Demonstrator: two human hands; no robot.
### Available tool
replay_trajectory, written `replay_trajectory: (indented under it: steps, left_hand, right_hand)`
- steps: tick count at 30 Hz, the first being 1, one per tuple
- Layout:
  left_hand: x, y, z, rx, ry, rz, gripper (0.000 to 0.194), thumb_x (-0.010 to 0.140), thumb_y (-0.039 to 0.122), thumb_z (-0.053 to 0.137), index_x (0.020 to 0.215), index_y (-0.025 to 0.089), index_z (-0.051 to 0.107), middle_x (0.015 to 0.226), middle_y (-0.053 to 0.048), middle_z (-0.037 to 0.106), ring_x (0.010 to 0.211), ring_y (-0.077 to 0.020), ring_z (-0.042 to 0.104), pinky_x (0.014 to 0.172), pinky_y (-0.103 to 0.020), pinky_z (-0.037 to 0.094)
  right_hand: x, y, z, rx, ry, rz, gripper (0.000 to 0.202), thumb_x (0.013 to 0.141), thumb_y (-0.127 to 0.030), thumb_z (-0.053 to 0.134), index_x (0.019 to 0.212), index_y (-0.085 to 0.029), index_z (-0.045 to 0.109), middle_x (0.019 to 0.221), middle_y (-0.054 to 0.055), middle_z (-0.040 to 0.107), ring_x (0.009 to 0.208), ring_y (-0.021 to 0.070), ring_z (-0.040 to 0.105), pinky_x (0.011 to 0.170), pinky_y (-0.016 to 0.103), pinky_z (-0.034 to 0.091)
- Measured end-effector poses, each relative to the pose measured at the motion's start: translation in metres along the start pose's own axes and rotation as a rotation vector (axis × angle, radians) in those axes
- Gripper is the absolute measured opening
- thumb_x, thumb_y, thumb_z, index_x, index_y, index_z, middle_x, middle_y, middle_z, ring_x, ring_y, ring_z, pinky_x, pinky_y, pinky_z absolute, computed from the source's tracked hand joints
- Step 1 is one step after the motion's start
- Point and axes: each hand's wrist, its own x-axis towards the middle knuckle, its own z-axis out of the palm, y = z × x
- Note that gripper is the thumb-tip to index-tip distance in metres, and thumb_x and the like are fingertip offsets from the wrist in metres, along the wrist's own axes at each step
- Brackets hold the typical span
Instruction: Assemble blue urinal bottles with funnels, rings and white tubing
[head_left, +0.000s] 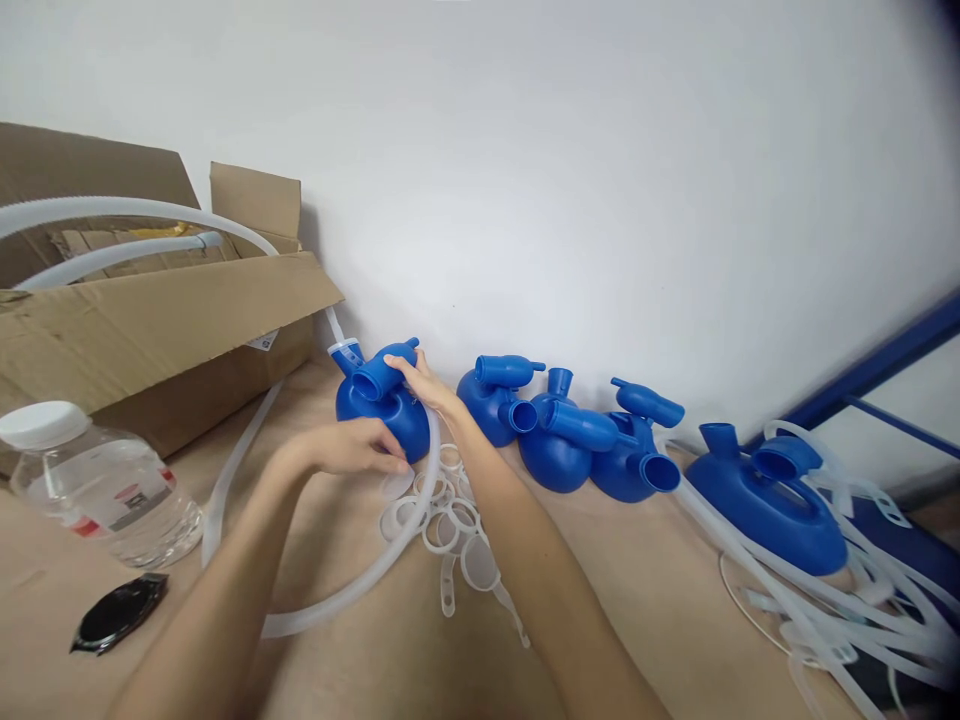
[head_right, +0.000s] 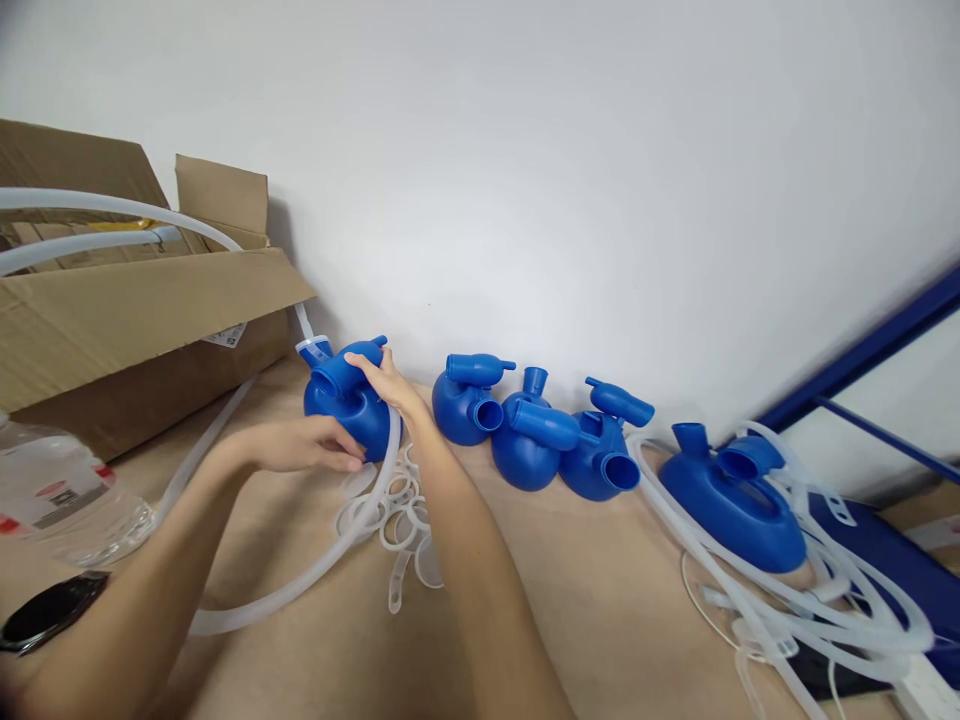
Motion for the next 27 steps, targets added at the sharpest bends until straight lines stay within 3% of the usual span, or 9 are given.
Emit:
replay_trajectory:
  steps: [2, 5, 7, 9, 11, 13, 16, 19, 27]
  left_hand:
    - [-0.005, -0.015, -0.023, 0.056, 0.079, -0.051, 0.032, 0.06, 0.052, 0.086, 0.051, 0.025, 0.07, 0.055, -0.002, 0.066, 0.053, -0.0215, 0.062, 0.052, -0.027, 0.046]
    - [-0.008, -0.038, -0.05, 0.21, 0.466, -0.09, 0.032, 0.068, 0.054, 0.078, 0.058, 0.024, 0.072, 0.06, -0.006, 0.068, 0.056, -0.0252, 0.064, 0.055, -0.031, 0.049]
    - [-0.006, -0.05, -0.058, 0.275, 0.65, -0.077, 0.03, 0.078, 0.051, 0.07, 0.086, 0.024, 0.08, 0.088, -0.011, 0.077, 0.082, -0.0318, 0.071, 0.072, -0.037, 0.055]
    - [0.0, -0.061, -0.058, 0.339, 0.729, -0.027, 0.042, 0.084, 0.046, 0.064, 0.12, 0.026, 0.075, 0.13, -0.014, 0.07, 0.12, -0.0377, 0.064, 0.096, -0.045, 0.052]
    - [0.008, -0.071, -0.054, 0.457, 0.729, 0.063, 0.051, 0.089, 0.041, 0.058, 0.137, 0.027, 0.067, 0.155, -0.014, 0.052, 0.143, -0.0396, 0.046, 0.112, -0.052, 0.043]
    - [0.016, -0.08, -0.052, 0.595, 0.695, 0.142, 0.049, 0.094, 0.036, 0.05, 0.14, 0.026, 0.065, 0.158, -0.014, 0.047, 0.146, -0.0385, 0.042, 0.115, -0.054, 0.04]
    - [0.026, -0.084, -0.053, 0.769, 0.696, 0.134, 0.045, 0.099, 0.038, 0.045, 0.137, 0.027, 0.067, 0.148, -0.015, 0.052, 0.132, -0.0373, 0.052, 0.1, -0.05, 0.051]
    - [0.031, -0.081, -0.057, 0.895, 0.684, 0.109, 0.04, 0.099, 0.044, 0.047, 0.124, 0.026, 0.073, 0.137, -0.017, 0.056, 0.116, -0.0381, 0.055, 0.087, -0.048, 0.052]
    - [0.033, -0.088, -0.071, 1.056, 0.627, 0.201, 0.038, 0.104, 0.041, 0.041, 0.112, 0.028, 0.075, 0.121, -0.02, 0.063, 0.103, -0.0371, 0.057, 0.086, -0.05, 0.042]
  right_hand:
    - [-0.001, 0.0, 0.0, 0.002, 0.005, -0.006, 0.073, 0.083, -0.063, 0.071, 0.141, -0.027, 0.045, 0.129, 0.007, 0.067, 0.115, 0.0258, 0.067, 0.097, 0.04, 0.057]
    - [-0.01, 0.0, -0.004, -0.01, -0.017, -0.01, 0.071, 0.083, -0.061, 0.071, 0.141, -0.029, 0.046, 0.129, 0.006, 0.067, 0.116, 0.0262, 0.066, 0.098, 0.039, 0.057]
    - [-0.021, 0.0, -0.008, -0.023, -0.047, -0.003, 0.072, 0.083, -0.06, 0.071, 0.143, -0.03, 0.045, 0.128, 0.005, 0.067, 0.116, 0.0264, 0.067, 0.099, 0.04, 0.056]
    - [-0.033, 0.001, -0.011, -0.03, -0.068, -0.007, 0.069, 0.083, -0.058, 0.071, 0.142, -0.031, 0.047, 0.128, 0.004, 0.067, 0.118, 0.0265, 0.066, 0.101, 0.04, 0.055]
    - [-0.044, 0.003, -0.014, -0.009, -0.071, -0.028, 0.065, 0.082, -0.055, 0.072, 0.137, -0.03, 0.05, 0.129, 0.004, 0.067, 0.121, 0.0266, 0.065, 0.104, 0.039, 0.053]
    - [-0.052, 0.005, -0.015, 0.021, -0.062, -0.046, 0.062, 0.081, -0.053, 0.073, 0.134, -0.029, 0.051, 0.129, 0.004, 0.067, 0.123, 0.0265, 0.064, 0.106, 0.039, 0.052]
    - [-0.058, 0.007, -0.015, 0.038, -0.042, -0.061, 0.054, 0.083, -0.053, 0.072, 0.127, -0.029, 0.052, 0.124, 0.003, 0.068, 0.121, 0.0257, 0.064, 0.105, 0.038, 0.052]
    - [-0.059, 0.008, -0.014, 0.032, -0.03, -0.084, 0.048, 0.084, -0.053, 0.071, 0.122, -0.028, 0.054, 0.119, 0.002, 0.069, 0.118, 0.0247, 0.065, 0.104, 0.037, 0.051]
    - [-0.056, 0.015, -0.012, 0.055, -0.02, -0.12, 0.048, 0.086, -0.053, 0.069, 0.124, -0.029, 0.053, 0.121, 0.002, 0.067, 0.116, 0.0236, 0.065, 0.103, 0.035, 0.05]
